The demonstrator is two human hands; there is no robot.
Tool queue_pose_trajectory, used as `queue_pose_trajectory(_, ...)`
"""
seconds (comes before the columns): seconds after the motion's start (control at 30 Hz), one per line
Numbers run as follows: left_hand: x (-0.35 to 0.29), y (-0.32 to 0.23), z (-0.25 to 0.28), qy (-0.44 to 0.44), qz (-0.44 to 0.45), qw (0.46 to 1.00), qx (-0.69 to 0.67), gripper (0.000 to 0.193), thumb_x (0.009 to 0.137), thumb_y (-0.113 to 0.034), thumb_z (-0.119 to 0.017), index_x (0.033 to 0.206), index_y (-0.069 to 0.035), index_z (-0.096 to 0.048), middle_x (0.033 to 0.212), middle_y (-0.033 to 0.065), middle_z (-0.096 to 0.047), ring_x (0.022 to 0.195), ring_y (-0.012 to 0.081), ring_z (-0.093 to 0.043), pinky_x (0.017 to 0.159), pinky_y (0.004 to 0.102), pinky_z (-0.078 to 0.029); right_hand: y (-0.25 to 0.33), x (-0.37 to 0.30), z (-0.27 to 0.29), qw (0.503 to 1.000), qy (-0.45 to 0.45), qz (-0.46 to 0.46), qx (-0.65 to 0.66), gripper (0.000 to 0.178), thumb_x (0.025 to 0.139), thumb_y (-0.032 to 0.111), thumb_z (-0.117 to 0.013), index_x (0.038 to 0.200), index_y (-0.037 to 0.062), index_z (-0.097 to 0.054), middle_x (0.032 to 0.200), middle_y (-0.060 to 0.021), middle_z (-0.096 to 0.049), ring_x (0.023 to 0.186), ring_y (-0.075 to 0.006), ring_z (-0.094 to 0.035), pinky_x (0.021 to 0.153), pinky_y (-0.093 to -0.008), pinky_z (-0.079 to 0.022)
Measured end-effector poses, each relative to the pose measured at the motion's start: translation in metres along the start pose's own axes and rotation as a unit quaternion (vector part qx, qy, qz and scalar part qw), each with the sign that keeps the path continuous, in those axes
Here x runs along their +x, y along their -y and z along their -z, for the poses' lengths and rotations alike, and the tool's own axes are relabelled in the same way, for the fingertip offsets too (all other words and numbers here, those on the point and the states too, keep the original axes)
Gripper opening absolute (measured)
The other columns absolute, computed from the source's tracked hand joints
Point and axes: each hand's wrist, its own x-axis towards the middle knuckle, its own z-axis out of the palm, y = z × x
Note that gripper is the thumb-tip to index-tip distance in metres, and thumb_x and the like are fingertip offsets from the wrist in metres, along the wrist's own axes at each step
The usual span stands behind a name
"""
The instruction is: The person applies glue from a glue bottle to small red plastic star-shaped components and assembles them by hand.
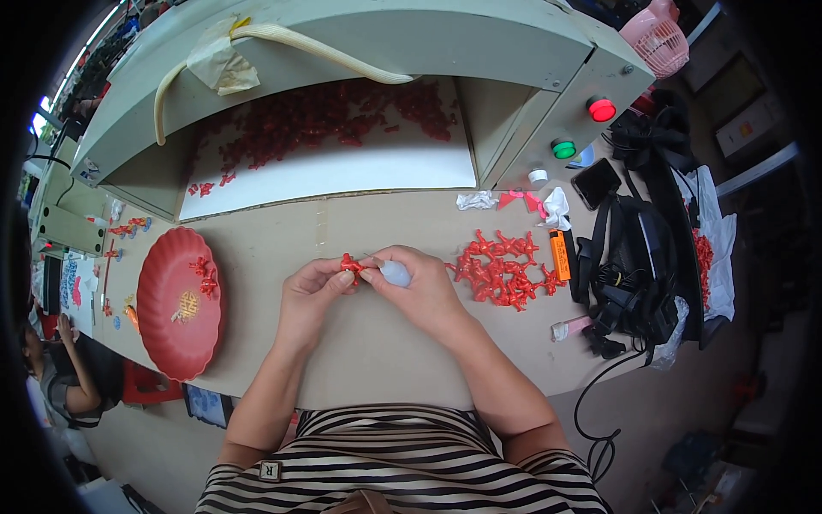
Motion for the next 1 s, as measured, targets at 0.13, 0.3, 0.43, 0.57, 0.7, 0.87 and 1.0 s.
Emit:
queue_pose_trajectory(0.13, 0.002, 0.0, -0.002, 0.0, -0.001, 1.0, -0.015, 0.017, 0.082, -0.005, -0.061, 0.098, 0.001, -0.06, 0.088, 0.0043, -0.063, 0.077, 0.0088, -0.057, 0.072, 0.0228, -0.048, 0.001, -0.001, 0.0, 1.0, -0.006, 0.002, -0.005, 0.015, 0.08, 0.01, -0.064, 0.093, 0.0017, -0.063, 0.084, -0.0021, -0.064, 0.078, -0.0067, -0.055, 0.071, -0.0221, -0.045)
queue_pose_trajectory(0.3, 0.002, -0.001, -0.003, 0.002, -0.002, 1.0, -0.021, 0.017, 0.083, -0.007, -0.061, 0.099, 0.0, -0.058, 0.091, 0.0053, -0.063, 0.079, 0.0098, -0.058, 0.073, 0.0239, -0.048, 0.003, 0.0, 0.002, 1.0, -0.003, 0.007, -0.007, 0.016, 0.08, 0.01, -0.064, 0.094, 0.0016, -0.063, 0.084, -0.0022, -0.064, 0.079, -0.0068, -0.055, 0.072, -0.0223, -0.045)
queue_pose_trajectory(0.43, 0.004, -0.002, 0.0, 0.006, 0.018, 0.998, -0.055, 0.02, 0.085, -0.009, -0.057, 0.105, -0.002, -0.055, 0.094, 0.0065, -0.062, 0.082, 0.0116, -0.058, 0.074, 0.0259, -0.048, 0.009, -0.002, 0.003, 1.0, 0.0, -0.003, 0.015, 0.017, 0.08, 0.01, -0.064, 0.095, 0.0019, -0.063, 0.086, -0.0016, -0.063, 0.08, -0.0067, -0.055, 0.073, -0.0223, -0.044)
queue_pose_trajectory(0.57, 0.005, -0.005, 0.004, 0.022, 0.033, 0.994, -0.099, 0.025, 0.088, -0.012, -0.053, 0.112, -0.004, -0.051, 0.098, 0.0075, -0.062, 0.084, 0.013, -0.058, 0.074, 0.0274, -0.048, 0.009, -0.003, 0.001, 0.998, -0.021, -0.009, 0.051, 0.02, 0.08, 0.01, -0.064, 0.098, 0.0026, -0.062, 0.088, -0.0012, -0.062, 0.081, -0.0069, -0.055, 0.074, -0.0225, -0.044)
queue_pose_trajectory(0.7, 0.003, -0.008, 0.004, 0.067, 0.098, 0.97, -0.212, 0.031, 0.09, -0.02, -0.051, 0.118, -0.007, -0.046, 0.101, 0.0084, -0.06, 0.087, 0.0146, -0.057, 0.076, 0.0301, -0.048, 0.004, -0.004, -0.003, 0.997, -0.013, 0.036, 0.063, 0.021, 0.079, 0.009, -0.064, 0.099, 0.0023, -0.061, 0.091, -0.0022, -0.06, 0.084, -0.0088, -0.056, 0.076, -0.0227, -0.044)
queue_pose_trajectory(0.87, 0.0, -0.012, 0.002, 0.082, 0.134, 0.952, -0.263, 0.034, 0.089, -0.025, -0.052, 0.118, -0.009, -0.046, 0.101, 0.008, -0.059, 0.089, 0.0154, -0.056, 0.077, 0.0319, -0.047, 0.005, -0.003, -0.002, 0.997, -0.012, 0.062, 0.052, 0.022, 0.079, 0.007, -0.064, 0.099, 0.0021, -0.061, 0.093, -0.0035, -0.058, 0.086, -0.0111, -0.056, 0.077, -0.0234, -0.044)
queue_pose_trajectory(1.0, 0.0, -0.01, 0.002, 0.093, 0.137, 0.951, -0.261, 0.03, 0.089, -0.025, -0.052, 0.114, -0.009, -0.047, 0.098, 0.0072, -0.059, 0.087, 0.0146, -0.056, 0.076, 0.0321, -0.048, 0.006, -0.004, -0.002, 0.996, -0.024, 0.074, 0.049, 0.02, 0.079, 0.006, -0.063, 0.099, 0.0022, -0.062, 0.091, -0.0036, -0.057, 0.085, -0.0117, -0.055, 0.077, -0.0236, -0.043)
